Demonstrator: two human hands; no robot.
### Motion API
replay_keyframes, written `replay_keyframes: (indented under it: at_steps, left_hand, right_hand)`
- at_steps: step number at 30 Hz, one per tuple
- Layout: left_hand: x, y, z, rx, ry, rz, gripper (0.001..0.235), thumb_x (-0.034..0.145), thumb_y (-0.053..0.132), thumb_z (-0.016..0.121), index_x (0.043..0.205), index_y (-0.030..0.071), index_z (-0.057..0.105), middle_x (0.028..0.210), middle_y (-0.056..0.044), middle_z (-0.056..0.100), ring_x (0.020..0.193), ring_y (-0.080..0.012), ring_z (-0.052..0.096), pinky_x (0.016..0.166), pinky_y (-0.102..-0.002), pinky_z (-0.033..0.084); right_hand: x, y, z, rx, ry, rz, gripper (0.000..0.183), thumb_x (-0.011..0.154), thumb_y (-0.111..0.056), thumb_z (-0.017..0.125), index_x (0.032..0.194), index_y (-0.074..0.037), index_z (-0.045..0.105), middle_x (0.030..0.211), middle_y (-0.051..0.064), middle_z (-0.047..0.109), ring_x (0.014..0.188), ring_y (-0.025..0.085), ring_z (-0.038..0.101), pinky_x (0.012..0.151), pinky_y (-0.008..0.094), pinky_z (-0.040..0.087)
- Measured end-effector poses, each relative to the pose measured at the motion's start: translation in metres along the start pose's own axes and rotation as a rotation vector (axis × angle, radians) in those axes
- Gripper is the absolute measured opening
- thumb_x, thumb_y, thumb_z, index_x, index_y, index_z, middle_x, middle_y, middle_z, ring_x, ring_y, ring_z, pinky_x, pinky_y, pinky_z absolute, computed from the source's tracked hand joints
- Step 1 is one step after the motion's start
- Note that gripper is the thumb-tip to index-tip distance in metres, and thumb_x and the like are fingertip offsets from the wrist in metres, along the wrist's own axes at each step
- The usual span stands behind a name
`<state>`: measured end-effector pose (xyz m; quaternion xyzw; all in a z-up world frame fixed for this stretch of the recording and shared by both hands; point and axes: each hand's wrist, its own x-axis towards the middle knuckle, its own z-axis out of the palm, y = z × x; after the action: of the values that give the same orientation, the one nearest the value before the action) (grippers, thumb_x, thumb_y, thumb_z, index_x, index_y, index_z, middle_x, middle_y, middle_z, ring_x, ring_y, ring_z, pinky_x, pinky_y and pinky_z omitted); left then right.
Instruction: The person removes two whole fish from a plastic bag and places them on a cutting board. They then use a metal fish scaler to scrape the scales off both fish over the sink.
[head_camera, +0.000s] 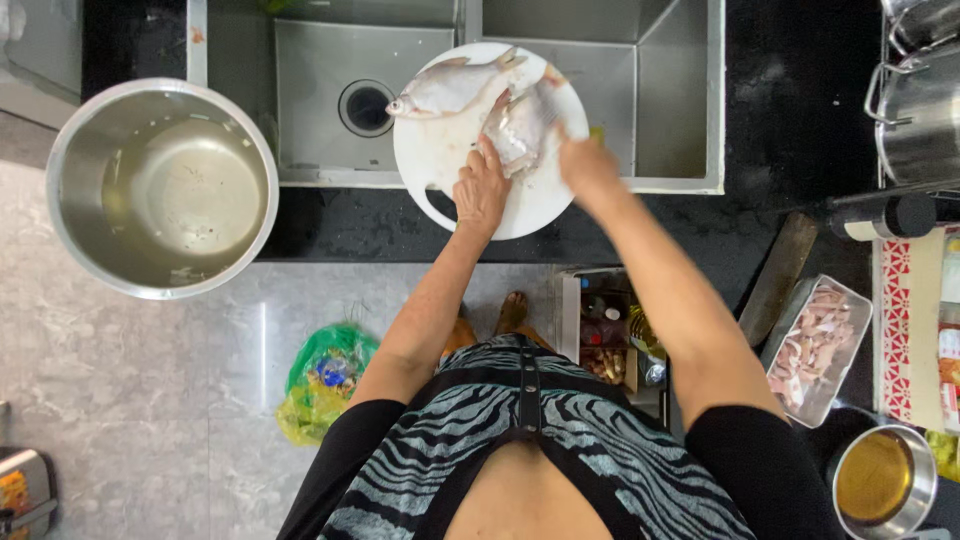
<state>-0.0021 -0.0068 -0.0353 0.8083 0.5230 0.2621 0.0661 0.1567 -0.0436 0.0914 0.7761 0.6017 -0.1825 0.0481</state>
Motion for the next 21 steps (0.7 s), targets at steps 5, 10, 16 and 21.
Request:
replay_keyframes:
  at_steps: [5, 10, 16, 21]
  left_hand:
    - [0.0, 0.001, 0.006, 0.063, 0.031, -0.02, 0.078, 0.08, 0.023, 0.076, 0.146, -0.004, 0.046, 0.095, -0.013, 0.058, 0.07, -0.0295, 0.065, 0.05, -0.041, 0.055]
    - [-0.004, 0.0, 0.0, 0.017, 0.021, -0.002, 0.088, 0.072, 0.029, 0.077, 0.145, -0.008, 0.044, 0.095, -0.016, 0.059, 0.069, -0.0303, 0.064, 0.05, -0.039, 0.056]
    - [-0.005, 0.005, -0.005, 0.054, 0.01, -0.019, 0.085, 0.076, 0.028, 0.078, 0.147, -0.005, 0.044, 0.096, -0.012, 0.058, 0.073, -0.0277, 0.065, 0.051, -0.037, 0.056]
    - [-0.003, 0.004, -0.002, 0.027, 0.006, -0.021, 0.087, 0.073, 0.027, 0.079, 0.146, -0.006, 0.043, 0.096, -0.014, 0.058, 0.072, -0.0281, 0.064, 0.051, -0.037, 0.056]
  right_hand:
    - [0.033, 0.005, -0.018, -0.105, 0.121, -0.257, 0.054, 0.088, -0.008, 0.047, 0.142, -0.011, 0.054, 0.098, 0.03, 0.071, 0.095, 0.049, 0.069, 0.084, 0.061, 0.051]
    - [0.034, 0.006, -0.054, 0.006, -0.16, 0.069, 0.035, 0.102, -0.012, 0.041, 0.125, -0.01, 0.067, 0.111, 0.025, 0.073, 0.102, 0.04, 0.072, 0.092, 0.05, 0.055]
    - [0.028, -0.026, -0.08, -0.079, -0.199, -0.078, 0.032, 0.097, -0.009, 0.046, 0.121, -0.01, 0.067, 0.116, 0.023, 0.07, 0.105, 0.038, 0.069, 0.091, 0.049, 0.053]
    - [0.015, -0.042, -0.075, -0.087, -0.271, -0.018, 0.034, 0.101, -0.007, 0.04, 0.129, -0.007, 0.06, 0.113, 0.023, 0.072, 0.102, 0.037, 0.074, 0.088, 0.048, 0.058]
